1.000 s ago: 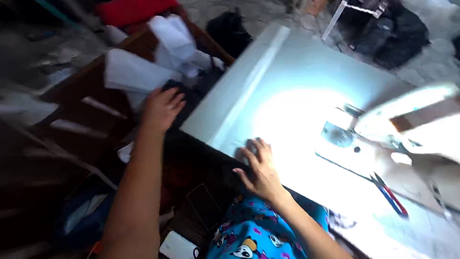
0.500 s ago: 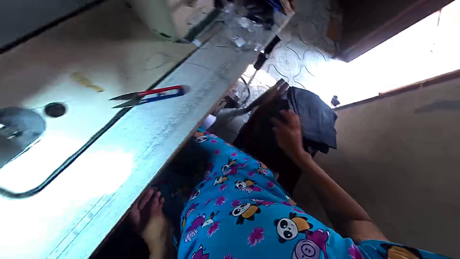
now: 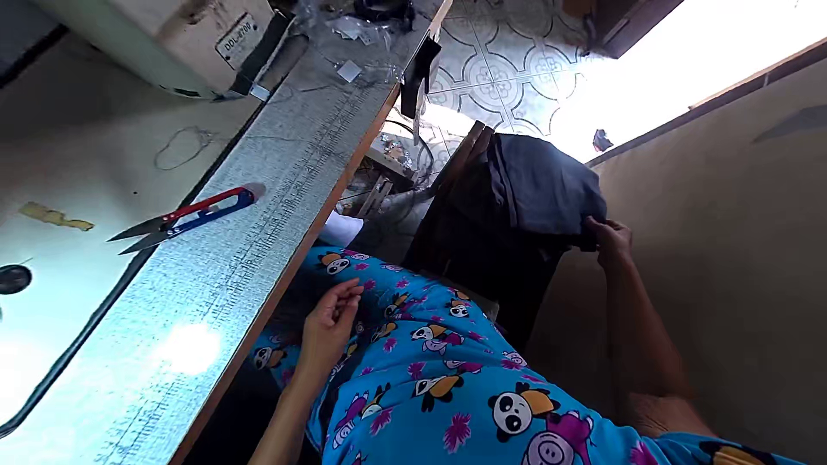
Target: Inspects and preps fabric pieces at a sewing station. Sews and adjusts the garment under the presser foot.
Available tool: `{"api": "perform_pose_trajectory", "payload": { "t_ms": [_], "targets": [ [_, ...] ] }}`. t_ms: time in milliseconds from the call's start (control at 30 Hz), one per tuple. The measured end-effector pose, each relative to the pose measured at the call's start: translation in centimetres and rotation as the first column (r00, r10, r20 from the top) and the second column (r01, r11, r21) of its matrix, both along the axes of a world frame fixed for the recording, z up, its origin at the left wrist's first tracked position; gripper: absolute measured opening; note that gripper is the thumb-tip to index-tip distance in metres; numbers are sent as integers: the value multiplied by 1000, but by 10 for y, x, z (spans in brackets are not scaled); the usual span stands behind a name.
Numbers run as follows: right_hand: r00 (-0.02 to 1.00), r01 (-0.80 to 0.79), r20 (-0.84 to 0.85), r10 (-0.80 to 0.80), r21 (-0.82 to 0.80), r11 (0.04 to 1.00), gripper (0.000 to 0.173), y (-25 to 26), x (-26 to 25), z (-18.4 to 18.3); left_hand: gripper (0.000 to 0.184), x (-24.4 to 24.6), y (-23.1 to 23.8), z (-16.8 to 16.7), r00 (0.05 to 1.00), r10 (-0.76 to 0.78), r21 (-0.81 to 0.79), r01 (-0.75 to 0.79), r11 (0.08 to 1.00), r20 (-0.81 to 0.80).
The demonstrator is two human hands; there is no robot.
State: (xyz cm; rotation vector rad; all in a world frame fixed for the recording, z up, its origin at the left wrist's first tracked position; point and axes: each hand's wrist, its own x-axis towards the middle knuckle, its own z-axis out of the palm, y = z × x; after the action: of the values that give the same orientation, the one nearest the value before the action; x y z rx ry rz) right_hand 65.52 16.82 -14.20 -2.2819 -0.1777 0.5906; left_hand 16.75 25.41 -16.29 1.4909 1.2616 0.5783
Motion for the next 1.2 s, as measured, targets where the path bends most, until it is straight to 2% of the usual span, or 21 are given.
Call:
{"api": "perform_pose_trajectory", "payload": {
  "t_ms": [67,133,200,267,300,367,467,533,600,667,700,733,800,867,933,967,1000,1033,1100,1133,1200],
  "targets": [
    [998,-10,56,3,117,993,31,11,-3,21,34,16,10,9,998,-70,-8,70,998,-4],
    [999,-31,51,16,311,950,21,26,-12,48,33,34,21,18,990,-142,-23,141,990,-16],
    [997,-47,-22,69,523,851,11,47,-28,76,34,56,32,29,973,-232,-48,231,972,-18],
    [981,-68,-88,174,681,729,12,65,-47,101,36,80,39,40,941,-337,-54,336,940,-12],
    [969,-85,-97,227,734,674,13,74,-58,114,37,92,39,45,921,-390,-32,390,920,3],
    [944,-122,-92,316,793,596,12,86,-85,140,42,114,30,48,896,-439,188,421,887,63],
    [874,-169,-124,470,830,532,11,89,-133,172,62,138,13,56,956,-280,592,178,786,85],
    [804,-162,-184,566,848,505,12,80,-164,184,68,138,12,63,999,-39,777,9,629,20],
    [710,-140,-262,654,857,495,13,69,-190,188,57,125,12,75,989,142,866,-33,500,-44],
    [581,-88,-353,734,868,488,13,61,-206,185,31,106,10,90,974,211,902,-16,432,-84],
    [510,-57,-389,767,875,481,12,60,-211,182,18,95,7,98,978,193,899,-17,438,-76],
    [451,-53,-396,800,883,467,13,62,-214,179,12,83,3,108,991,126,864,-25,503,-44],
    [367,-162,-306,879,909,384,25,71,-215,173,10,56,-10,131,996,-46,701,-24,713,81],
    [301,-370,-94,949,906,207,36,85,-215,160,10,27,-24,145,971,-146,577,10,817,191],
    [239,-634,183,954,773,11,41,101,-222,137,11,3,-40,151,966,-168,552,33,833,195],
    [161,-726,302,940,681,-95,42,110,-228,123,11,-7,-47,152,974,-155,557,36,830,168],
    [41,-779,366,930,594,-199,48,120,-235,109,11,-15,-54,151,983,-125,565,28,825,133],
    [-107,-796,346,932,532,-289,57,128,-243,97,11,-22,-61,149,993,-76,575,12,818,88],
    [-366,-757,142,920,528,-384,72,136,-264,78,12,-37,-77,145,999,40,582,-40,812,14],
    [-454,-726,53,890,556,-403,67,136,-277,73,13,-46,-86,144,996,91,577,-71,814,-5],
    [-543,-651,33,839,615,-445,38,130,-303,70,13,-65,-104,145,980,197,570,-153,807,-15]
  ]
}}
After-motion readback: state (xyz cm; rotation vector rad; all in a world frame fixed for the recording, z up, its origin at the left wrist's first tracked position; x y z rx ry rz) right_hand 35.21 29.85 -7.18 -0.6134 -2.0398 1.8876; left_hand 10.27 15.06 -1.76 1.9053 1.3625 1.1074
